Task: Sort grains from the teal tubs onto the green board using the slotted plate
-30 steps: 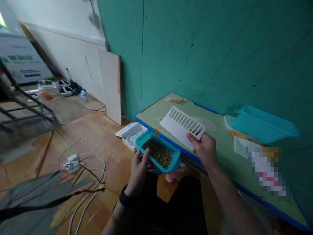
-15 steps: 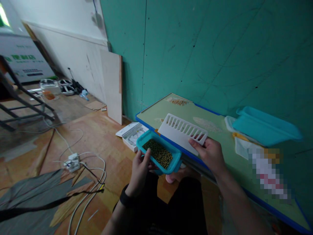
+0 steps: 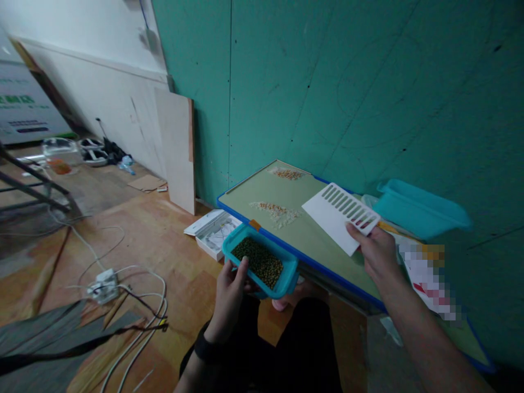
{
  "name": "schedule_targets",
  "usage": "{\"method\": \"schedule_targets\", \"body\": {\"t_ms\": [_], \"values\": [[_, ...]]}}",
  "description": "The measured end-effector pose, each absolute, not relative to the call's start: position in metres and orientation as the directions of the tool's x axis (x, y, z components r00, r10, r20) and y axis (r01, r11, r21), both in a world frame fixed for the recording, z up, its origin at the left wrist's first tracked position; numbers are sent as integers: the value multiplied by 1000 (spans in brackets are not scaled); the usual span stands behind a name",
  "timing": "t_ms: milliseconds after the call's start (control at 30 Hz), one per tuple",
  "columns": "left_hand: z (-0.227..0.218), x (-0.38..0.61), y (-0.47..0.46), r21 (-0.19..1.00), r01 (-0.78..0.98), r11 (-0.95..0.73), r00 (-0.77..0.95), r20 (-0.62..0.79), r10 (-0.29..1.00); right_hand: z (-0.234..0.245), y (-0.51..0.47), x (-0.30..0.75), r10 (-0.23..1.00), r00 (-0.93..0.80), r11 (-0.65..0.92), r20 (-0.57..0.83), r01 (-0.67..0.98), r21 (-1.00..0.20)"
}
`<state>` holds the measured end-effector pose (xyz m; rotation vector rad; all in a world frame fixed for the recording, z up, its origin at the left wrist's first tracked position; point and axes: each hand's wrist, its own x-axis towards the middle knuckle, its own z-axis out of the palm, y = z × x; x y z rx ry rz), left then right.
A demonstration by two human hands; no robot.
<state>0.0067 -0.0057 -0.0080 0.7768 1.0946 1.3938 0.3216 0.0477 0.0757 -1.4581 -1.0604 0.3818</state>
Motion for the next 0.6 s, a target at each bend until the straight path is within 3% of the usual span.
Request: {"method": "schedule_targets", "body": {"t_ms": [200, 600], "values": [[-6, 8, -7, 925, -369, 94, -131, -151, 980, 74, 52, 298, 825, 556, 33, 96, 121, -992], [-14, 3, -6, 909, -404, 100, -86, -147, 986, 72, 80, 254, 901, 434, 1, 16, 34, -999]]}}
